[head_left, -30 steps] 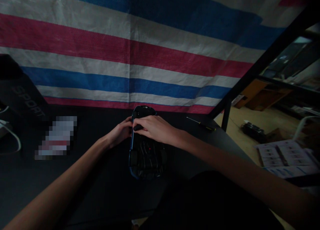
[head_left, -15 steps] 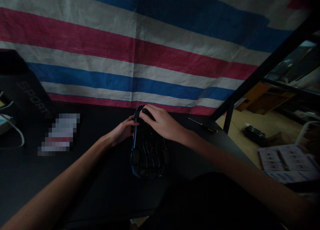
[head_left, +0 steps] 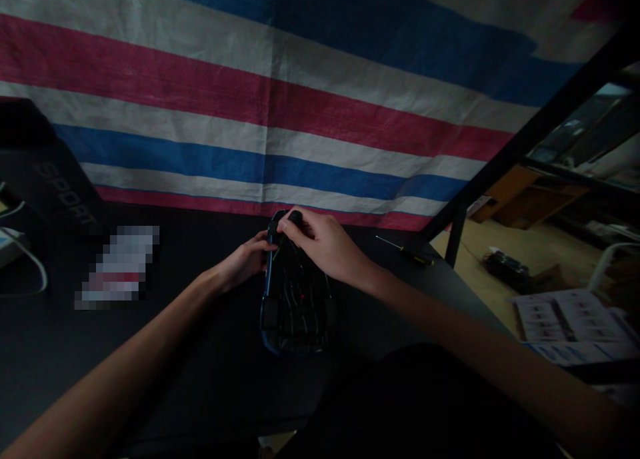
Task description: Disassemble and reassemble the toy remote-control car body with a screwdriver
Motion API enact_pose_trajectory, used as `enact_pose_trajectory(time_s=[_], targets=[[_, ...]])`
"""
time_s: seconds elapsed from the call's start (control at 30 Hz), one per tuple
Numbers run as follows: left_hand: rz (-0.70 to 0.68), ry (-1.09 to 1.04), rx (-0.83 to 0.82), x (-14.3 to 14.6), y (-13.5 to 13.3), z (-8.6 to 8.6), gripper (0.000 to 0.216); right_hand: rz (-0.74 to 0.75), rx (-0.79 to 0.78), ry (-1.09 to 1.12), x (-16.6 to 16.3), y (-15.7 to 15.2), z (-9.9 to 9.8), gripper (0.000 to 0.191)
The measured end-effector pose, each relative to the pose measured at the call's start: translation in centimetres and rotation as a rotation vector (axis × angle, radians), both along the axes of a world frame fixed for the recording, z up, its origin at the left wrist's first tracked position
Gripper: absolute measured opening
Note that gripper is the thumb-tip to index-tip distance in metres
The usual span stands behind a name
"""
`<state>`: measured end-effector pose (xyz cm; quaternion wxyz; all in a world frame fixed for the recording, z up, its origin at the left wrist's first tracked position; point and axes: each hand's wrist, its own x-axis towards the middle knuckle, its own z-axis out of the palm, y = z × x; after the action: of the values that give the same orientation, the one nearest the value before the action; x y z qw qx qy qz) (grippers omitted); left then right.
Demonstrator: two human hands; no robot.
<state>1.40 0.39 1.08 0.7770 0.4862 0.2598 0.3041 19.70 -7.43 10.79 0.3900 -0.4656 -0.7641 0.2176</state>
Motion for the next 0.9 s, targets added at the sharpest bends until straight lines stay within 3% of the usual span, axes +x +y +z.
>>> enact_pose_trajectory(time_s=[0.1, 0.23, 0.47, 0.6, 0.73, 0.9], targets=[[-0.002, -0.005, -0.009, 0.0, -0.1, 0.1, 0.052, 0.010, -0.007, -0.032, 0.0, 0.0, 0.0, 0.024], [-0.002, -0.013, -0.011, 0.0, 0.0, 0.0, 0.052, 0.023, 0.115, -0.121, 0.0, -0.2, 0.4, 0.018], [0.008, -0.013, 0.024, 0.1, 0.1, -0.3, 0.044, -0.088, 0.204, -0.542, -0.5, -0.7, 1.8, 0.030], [0.032, -0.009, 0.024, 0.0, 0.1, -0.3, 0.041, 0.012, 0.252, -0.537, -0.8, -0.6, 1.9, 0.023], [0.018, -0.013, 0.032, 0.1, 0.1, -0.4, 0.044, -0.073, 0.216, -0.622, -1.0, -0.7, 2.0, 0.028], [0.041, -0.006, 0.022, 0.1, 0.2, -0.6, 0.044, -0.027, 0.281, -0.609, -1.4, -0.8, 2.2, 0.021]])
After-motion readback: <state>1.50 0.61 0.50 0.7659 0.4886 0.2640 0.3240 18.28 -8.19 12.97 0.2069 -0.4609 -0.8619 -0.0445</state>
